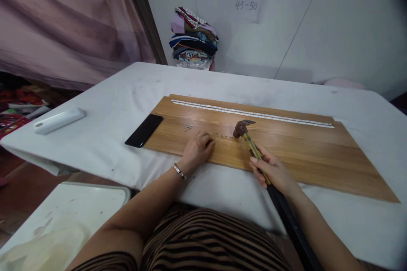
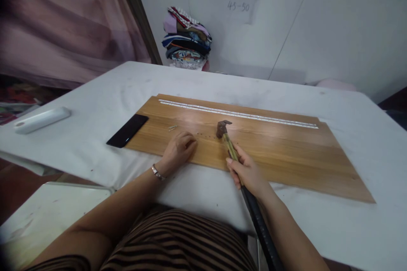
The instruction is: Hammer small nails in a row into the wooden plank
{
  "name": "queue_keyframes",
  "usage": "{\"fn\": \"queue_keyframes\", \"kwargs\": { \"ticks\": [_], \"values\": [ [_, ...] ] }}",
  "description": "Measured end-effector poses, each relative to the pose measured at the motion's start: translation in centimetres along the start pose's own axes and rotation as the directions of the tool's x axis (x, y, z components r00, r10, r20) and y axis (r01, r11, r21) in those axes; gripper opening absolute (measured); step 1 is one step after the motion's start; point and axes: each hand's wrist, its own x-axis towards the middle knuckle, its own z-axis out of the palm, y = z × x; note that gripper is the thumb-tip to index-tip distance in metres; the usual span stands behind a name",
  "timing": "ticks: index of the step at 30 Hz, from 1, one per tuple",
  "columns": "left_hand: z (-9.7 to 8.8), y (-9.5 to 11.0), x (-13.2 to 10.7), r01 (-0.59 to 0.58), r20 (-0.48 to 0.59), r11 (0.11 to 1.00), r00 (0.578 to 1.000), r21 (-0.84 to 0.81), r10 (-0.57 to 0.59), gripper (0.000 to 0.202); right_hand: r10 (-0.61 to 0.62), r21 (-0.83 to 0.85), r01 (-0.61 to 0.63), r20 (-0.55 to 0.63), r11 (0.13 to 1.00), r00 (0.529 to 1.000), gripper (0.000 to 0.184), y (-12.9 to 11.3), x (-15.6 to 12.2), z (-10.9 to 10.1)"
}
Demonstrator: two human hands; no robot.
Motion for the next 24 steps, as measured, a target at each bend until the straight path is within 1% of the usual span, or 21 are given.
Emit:
{"fn": "queue_keyframes", "kwargs": {
  "ticks": [4, 12, 24],
  "values": [
    [0.01, 0.01, 0.0, -0.004, 0.001, 1.0, 1.0, -0.008, 0.004, 0.013, -0.008, 0.006, 0.008, -0.001, 1.0, 1.0, 0.075, 0.11, -0.02, -0.02],
    [-0.18, 0.18, 0.03, -0.002, -0.001, 1.0, 1.0, -0.013, 0.002, 0.013, -0.018, -0.01, 0.017, -0.028, 1.0, 0.999, 0.075, -0.27, -0.35, 0.0],
    [-0.07, 0.1, 0.06, -0.003, 0.002, 1.0, 1.0, -0.005, 0.003, 0.013, 0.003, 0.003, -0.003, -0.006, 1.0, 1.0, 0.077, 0.06, 0.03, -0.08]
  ]
}}
